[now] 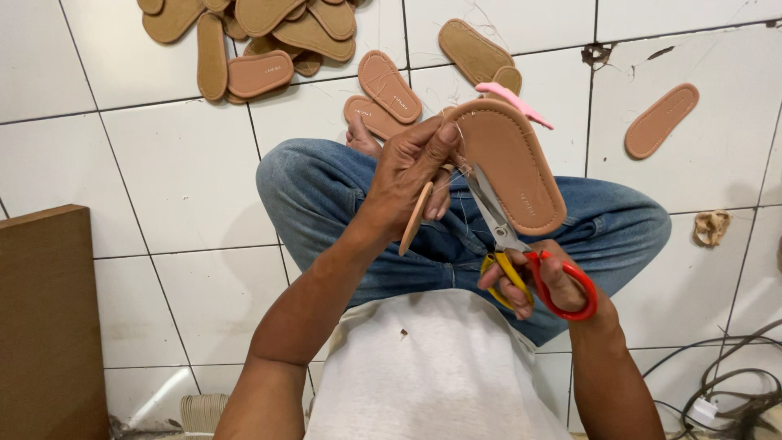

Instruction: The person sits cross-legged on a tiled floor and uses scissors to trim excess thread and material from the edges of multiple shoe insoles. The person handles each insole individually, snipping along the perimeter and occasionally flipping the insole to access different sides.

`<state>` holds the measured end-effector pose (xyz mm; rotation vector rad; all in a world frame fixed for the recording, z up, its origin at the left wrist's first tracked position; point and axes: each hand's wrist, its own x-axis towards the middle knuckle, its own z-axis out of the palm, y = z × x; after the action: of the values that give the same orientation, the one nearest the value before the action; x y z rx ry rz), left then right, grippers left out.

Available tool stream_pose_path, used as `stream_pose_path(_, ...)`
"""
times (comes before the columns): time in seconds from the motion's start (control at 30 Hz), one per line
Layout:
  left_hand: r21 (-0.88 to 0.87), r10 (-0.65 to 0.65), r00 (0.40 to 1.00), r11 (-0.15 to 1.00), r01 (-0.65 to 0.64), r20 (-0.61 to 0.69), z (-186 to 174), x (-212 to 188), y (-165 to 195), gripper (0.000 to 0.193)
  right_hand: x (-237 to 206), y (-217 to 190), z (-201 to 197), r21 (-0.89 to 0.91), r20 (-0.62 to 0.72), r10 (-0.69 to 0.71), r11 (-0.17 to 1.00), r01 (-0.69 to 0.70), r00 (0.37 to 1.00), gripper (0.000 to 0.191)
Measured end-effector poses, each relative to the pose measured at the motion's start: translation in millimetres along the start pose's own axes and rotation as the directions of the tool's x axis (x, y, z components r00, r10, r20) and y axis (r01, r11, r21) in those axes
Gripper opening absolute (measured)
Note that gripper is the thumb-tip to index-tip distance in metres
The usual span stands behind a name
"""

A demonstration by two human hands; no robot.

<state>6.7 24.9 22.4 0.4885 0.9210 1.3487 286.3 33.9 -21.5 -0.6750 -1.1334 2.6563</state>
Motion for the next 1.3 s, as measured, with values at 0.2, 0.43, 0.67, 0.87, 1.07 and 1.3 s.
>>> stream_pose_path(0.2, 0.036, -0.005, 1.0, 0.999, 0.005, -0.01, 3, 0, 5, 0.045, 0, 8, 2, 0.096, -0.125, 0.03, 0.995, -0.018, 0.992, 0.094)
stream_pose_path(0.43, -0.027, 0.026, 1.0, 0.999, -0.026, -0.005, -8, 1, -9, 0.051, -5, -21, 14, -0.554, -0.424, -0.615, 0.757, 0.348, 0.665, 0.065)
stream_pose_path(0.67, 0.433, 0.109, 0.992, 0.899, -0.07, -0.065, -28, 15, -15, 0.046, 15, -50, 29, -0.532, -0.619, -0.566, 0.812, 0.239, 0.544, 0.018)
stream_pose_path(0.87, 0.865, 0.329, 0.944, 0.467, -0.182, 0.021, -31, 6, 3, 0.045, 15, -61, 35, -0.434, -0.664, -0.529, 0.848, 0.304, 0.528, 0.012)
stream_pose_path(1.07, 0.414, 0.184, 0.979, 0.887, -0.203, 0.088, -12, 13, 7, 0.046, 13, -62, 36, -0.469, -0.625, -0.52, 0.846, 0.253, 0.581, 0.012)
stream_pose_path(1.3, 0.386, 0.031, 0.999, 0.921, -0.044, 0.039, -21, 18, 7, 0.032, 3, -69, 26, -0.774, -0.534, -0.677, 0.632, 0.028, 0.506, 0.044)
